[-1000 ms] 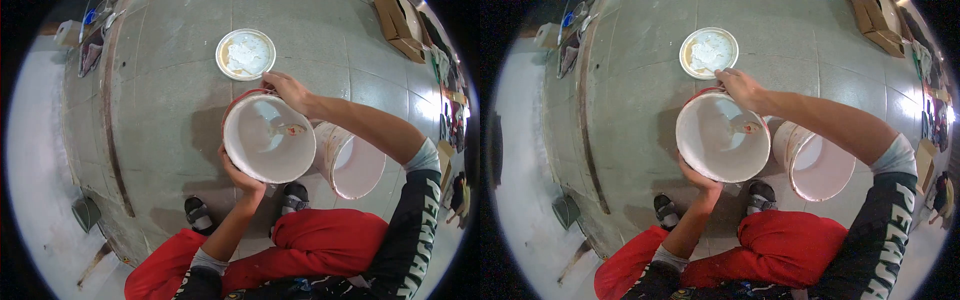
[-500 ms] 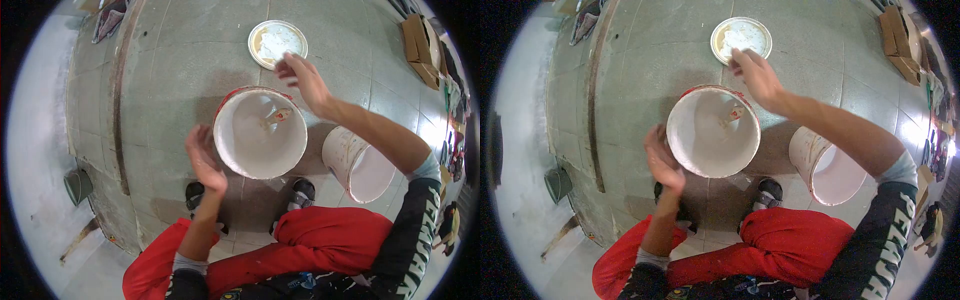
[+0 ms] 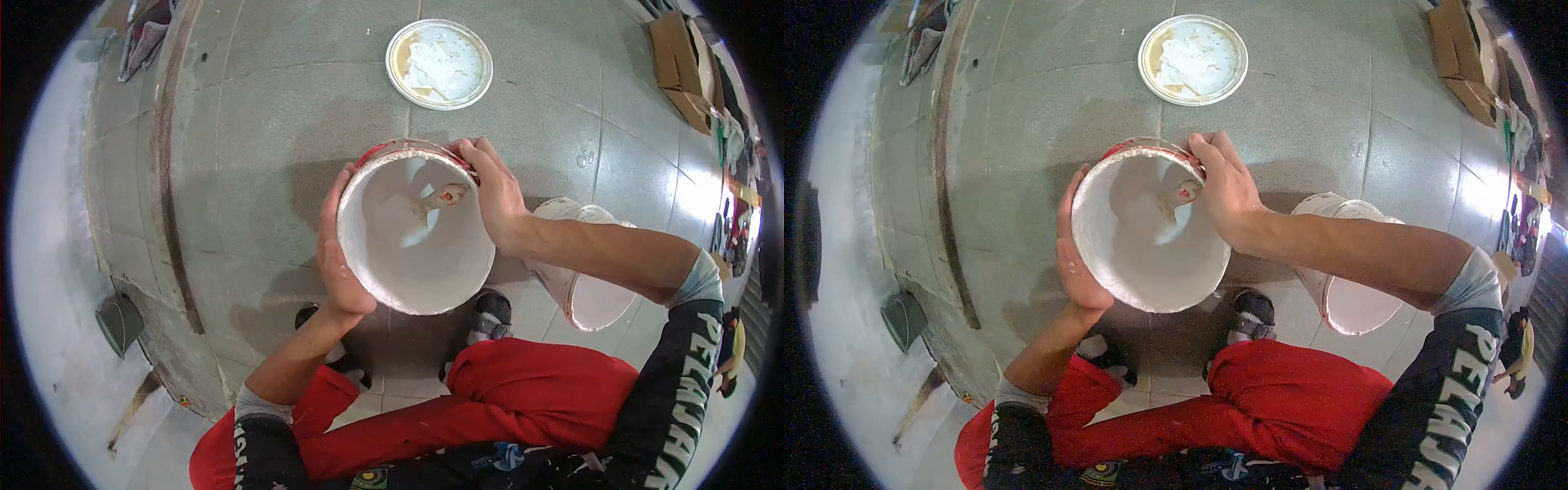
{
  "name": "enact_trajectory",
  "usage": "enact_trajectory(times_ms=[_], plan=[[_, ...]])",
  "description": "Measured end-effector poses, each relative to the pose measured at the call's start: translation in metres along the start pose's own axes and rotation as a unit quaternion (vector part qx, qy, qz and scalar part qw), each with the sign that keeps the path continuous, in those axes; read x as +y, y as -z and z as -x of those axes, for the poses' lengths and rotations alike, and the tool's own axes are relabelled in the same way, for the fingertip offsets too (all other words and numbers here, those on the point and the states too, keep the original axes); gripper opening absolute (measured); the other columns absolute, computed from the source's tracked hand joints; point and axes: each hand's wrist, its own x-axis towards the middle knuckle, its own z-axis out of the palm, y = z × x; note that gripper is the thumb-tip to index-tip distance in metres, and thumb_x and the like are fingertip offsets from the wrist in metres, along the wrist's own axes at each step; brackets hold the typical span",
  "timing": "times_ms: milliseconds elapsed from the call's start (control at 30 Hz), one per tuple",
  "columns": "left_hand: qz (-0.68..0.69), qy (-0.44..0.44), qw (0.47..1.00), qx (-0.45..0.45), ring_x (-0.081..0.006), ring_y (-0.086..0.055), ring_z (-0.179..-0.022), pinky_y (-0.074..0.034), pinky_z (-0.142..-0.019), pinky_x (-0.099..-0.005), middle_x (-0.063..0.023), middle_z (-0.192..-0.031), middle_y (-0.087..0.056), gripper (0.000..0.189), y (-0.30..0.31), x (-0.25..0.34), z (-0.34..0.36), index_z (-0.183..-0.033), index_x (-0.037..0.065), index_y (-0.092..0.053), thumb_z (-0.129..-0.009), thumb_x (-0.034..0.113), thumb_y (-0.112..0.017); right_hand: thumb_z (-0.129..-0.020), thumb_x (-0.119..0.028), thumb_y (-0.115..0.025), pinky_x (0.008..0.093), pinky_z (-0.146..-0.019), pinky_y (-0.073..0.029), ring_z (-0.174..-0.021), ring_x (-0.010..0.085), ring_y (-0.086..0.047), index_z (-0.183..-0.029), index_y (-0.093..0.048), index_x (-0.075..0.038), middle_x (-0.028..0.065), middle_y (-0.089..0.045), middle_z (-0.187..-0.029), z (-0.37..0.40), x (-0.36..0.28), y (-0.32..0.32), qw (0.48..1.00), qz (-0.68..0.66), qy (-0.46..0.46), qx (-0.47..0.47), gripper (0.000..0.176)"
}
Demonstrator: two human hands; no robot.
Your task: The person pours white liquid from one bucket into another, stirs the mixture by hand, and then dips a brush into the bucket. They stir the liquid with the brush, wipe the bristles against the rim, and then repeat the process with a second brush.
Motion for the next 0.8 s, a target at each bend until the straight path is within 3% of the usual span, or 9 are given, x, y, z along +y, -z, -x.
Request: enact_trajectory(times_ms=[67,100,167,300,400,467,567,700,800], plan=[[0.288,0.107,0.946,0.108,-0.0326,-0.034,-0.144,-0.03,-0.118,-0.0483,-0.0192,-0.159,-0.028,0.088,-0.025,0.028,-0.011,-0.155,-0.003,-0.019,-0.099,0.063,-0.031,-0.107,-0.034,-0.035,0.0357,-0.094,-0.043,-0.104,0.022,-0.053,-0.118,-0.054,-0.004,0.0109,-0.052,-0.112,-0.002,0.001,0.0,0.999,0.019,0.023,-0.012,0.037],[0.29,0.112,0.945,0.106,-0.0326,-0.034,-0.144,-0.03,-0.118,-0.0483,-0.0192,-0.159,-0.028,0.088,-0.017,0.017,-0.01,-0.155,-0.003,-0.019,-0.099,0.063,-0.031,-0.107,-0.027,-0.034,0.0363,-0.095,-0.044,-0.106,0.0238,-0.053,-0.12,-0.052,-0.002,0.0124,-0.05,-0.116,-0.004,0.003,0.002,0.998,0.034,0.046,-0.026,0.034],[-0.036,0.017,0.998,-0.054,-0.0339,-0.035,-0.143,-0.031,-0.118,-0.0495,-0.019,-0.157,-0.029,0.088,0.008,-0.011,-0.005,-0.155,-0.004,-0.016,-0.099,0.062,-0.032,-0.105,-0.021,-0.036,0.0369,-0.097,-0.044,-0.108,0.0267,-0.052,-0.123,-0.051,-0.001,0.0138,-0.049,-0.118,-0.009,0.016,0.006,0.988,0.108,0.104,-0.024,0.03],[0.088,0.058,0.994,-0.042,-0.0341,-0.037,-0.142,-0.032,-0.117,-0.0494,-0.0207,-0.156,-0.03,0.087,0.0,-0.004,-0.003,-0.155,-0.005,-0.014,-0.099,0.059,-0.033,-0.098,-0.01,-0.045,0.0391,-0.099,-0.044,-0.109,0.0334,-0.052,-0.127,-0.047,-0.001,0.0168,-0.047,-0.117,-0.011,0.024,0.006,0.974,0.149,0.164,-0.036,0.03],[-0.077,0.038,0.995,-0.041,-0.0351,-0.038,-0.14,-0.033,-0.116,-0.0494,-0.0244,-0.155,-0.03,0.084,0.007,-0.01,-0.007,-0.154,-0.007,-0.013,-0.1,0.054,-0.034,-0.11,-0.026,-0.028,0.0299,-0.103,-0.039,-0.109,0.0159,-0.053,-0.119,-0.056,-0.001,0.008,-0.054,-0.115,-0.006,0.022,0.001,0.959,0.199,0.203,0.016,0.038],[-0.232,-0.128,0.961,-0.082,-0.0384,-0.036,-0.139,-0.029,-0.115,-0.0477,-0.0312,-0.149,-0.032,0.073,0.013,-0.009,-0.017,-0.147,-0.016,-0.022,-0.1,0.038,-0.033,-0.11,-0.023,-0.026,0.0299,-0.103,-0.039,-0.108,0.0169,-0.054,-0.119,-0.055,0.001,0.0099,-0.053,-0.116,-0.007,0.024,0.001,0.951,0.211,0.226,0.019,0.038],[-0.167,-0.033,0.984,-0.059,-0.0367,-0.04,-0.137,-0.034,-0.114,-0.0486,-0.029,-0.151,-0.032,0.08,0.011,-0.017,-0.005,-0.152,-0.011,-0.012,-0.099,0.043,-0.036,-0.109,-0.017,-0.025,0.0297,-0.102,-0.04,-0.107,0.0191,-0.054,-0.118,-0.053,0.005,0.0128,-0.052,-0.115,-0.008,0.031,0.001,0.926,0.25,0.283,0.03,0.037],[-0.181,-0.063,0.98,-0.047,-0.0375,-0.036,-0.136,-0.029,-0.113,-0.047,-0.0315,-0.148,-0.032,0.072,0.006,-0.016,-0.01,-0.147,-0.017,-0.023,-0.1,0.036,-0.037,-0.108,-0.009,-0.027,0.0305,-0.099,-0.044,-0.106,0.0251,-0.055,-0.115,-0.051,0.009,0.0163,-0.052,-0.113,-0.011,0.035,-0.002,0.871,0.299,0.385,0.061,0.03],[-0.24,-0.126,0.96,-0.064,-0.0378,-0.035,-0.137,-0.028,-0.113,-0.0477,-0.0317,-0.148,-0.032,0.073,0.012,-0.02,-0.013,-0.147,-0.017,-0.021,-0.099,0.036,-0.04,-0.106,-0.005,-0.031,0.0324,-0.097,-0.045,-0.104,0.0278,-0.055,-0.113,-0.049,0.01,0.0174,-0.052,-0.113,-0.006,0.027,-0.005,0.931,0.225,0.285,0.031,0.024]])
